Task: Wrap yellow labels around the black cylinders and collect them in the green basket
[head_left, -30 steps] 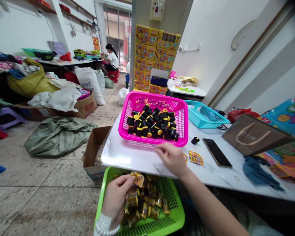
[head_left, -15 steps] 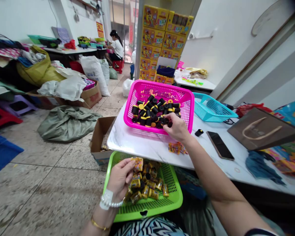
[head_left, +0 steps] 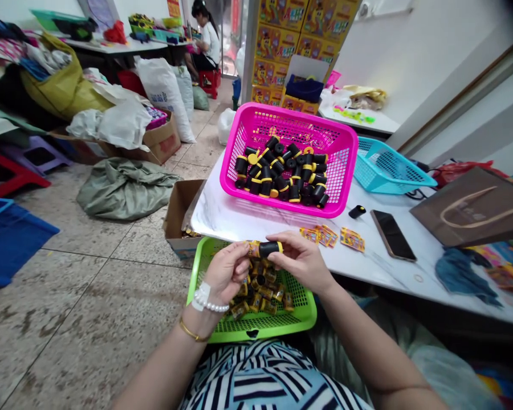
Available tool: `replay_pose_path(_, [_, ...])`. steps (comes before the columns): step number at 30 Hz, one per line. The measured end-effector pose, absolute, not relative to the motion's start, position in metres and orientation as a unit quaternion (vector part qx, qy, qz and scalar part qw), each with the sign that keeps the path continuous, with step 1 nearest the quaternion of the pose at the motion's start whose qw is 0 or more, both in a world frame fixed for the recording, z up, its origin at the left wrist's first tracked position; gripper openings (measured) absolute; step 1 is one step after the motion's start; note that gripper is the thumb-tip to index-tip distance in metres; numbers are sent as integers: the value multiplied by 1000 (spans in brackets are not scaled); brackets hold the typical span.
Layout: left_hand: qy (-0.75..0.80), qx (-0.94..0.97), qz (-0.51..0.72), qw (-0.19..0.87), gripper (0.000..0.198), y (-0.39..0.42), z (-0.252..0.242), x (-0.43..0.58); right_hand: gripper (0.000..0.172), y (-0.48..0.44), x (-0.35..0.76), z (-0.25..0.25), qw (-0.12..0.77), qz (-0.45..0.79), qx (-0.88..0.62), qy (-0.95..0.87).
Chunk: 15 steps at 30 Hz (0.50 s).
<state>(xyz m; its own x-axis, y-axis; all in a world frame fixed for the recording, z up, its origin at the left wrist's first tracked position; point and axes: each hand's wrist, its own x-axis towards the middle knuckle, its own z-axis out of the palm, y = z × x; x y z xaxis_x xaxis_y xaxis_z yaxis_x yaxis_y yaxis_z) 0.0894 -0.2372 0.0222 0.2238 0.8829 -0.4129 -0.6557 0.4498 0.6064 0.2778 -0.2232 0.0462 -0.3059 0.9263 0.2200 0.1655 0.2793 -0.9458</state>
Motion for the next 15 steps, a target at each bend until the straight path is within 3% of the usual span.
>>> replay_pose_path(5, [368, 149, 493, 774, 29, -237, 19, 93, 29, -223, 283, 57, 384, 300, -418, -767])
replay_pose_path(15, [378, 187, 490, 763, 31, -238, 13, 98, 24, -229, 275, 51, 352, 299, -471, -751])
